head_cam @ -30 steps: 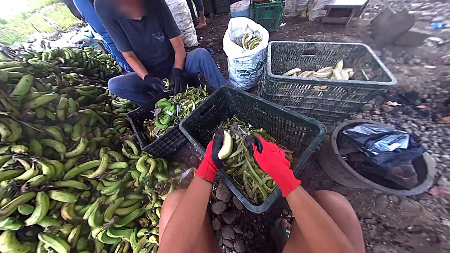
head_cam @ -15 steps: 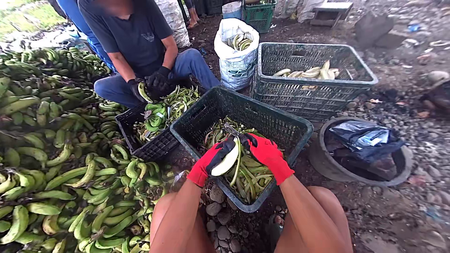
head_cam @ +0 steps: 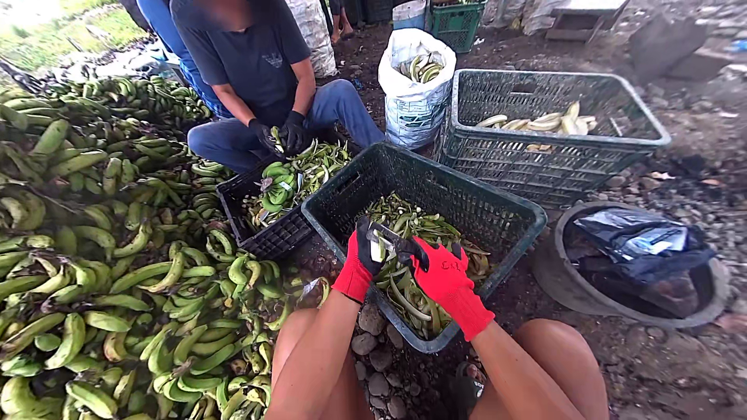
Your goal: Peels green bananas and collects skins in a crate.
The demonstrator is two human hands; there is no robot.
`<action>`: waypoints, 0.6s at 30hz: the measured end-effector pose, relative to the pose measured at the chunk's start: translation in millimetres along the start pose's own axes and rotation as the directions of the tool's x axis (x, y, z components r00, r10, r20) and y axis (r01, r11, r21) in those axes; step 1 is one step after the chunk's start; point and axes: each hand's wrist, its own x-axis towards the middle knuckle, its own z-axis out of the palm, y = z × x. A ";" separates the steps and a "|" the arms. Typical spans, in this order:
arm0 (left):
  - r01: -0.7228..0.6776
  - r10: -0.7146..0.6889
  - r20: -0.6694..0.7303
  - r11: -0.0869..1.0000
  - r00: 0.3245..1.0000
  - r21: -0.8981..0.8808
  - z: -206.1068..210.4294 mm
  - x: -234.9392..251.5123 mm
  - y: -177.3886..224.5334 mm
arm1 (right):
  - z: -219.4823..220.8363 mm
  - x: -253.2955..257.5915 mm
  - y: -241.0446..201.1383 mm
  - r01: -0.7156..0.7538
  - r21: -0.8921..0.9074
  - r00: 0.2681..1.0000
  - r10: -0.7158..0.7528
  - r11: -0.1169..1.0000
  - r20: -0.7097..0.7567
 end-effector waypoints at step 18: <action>0.110 -0.159 0.229 0.971 0.960 0.210 27.7 -19.1 31.7 | -16.6 40.8 40.2 -0.034 0.340 0.998 0.017 0.940 0.053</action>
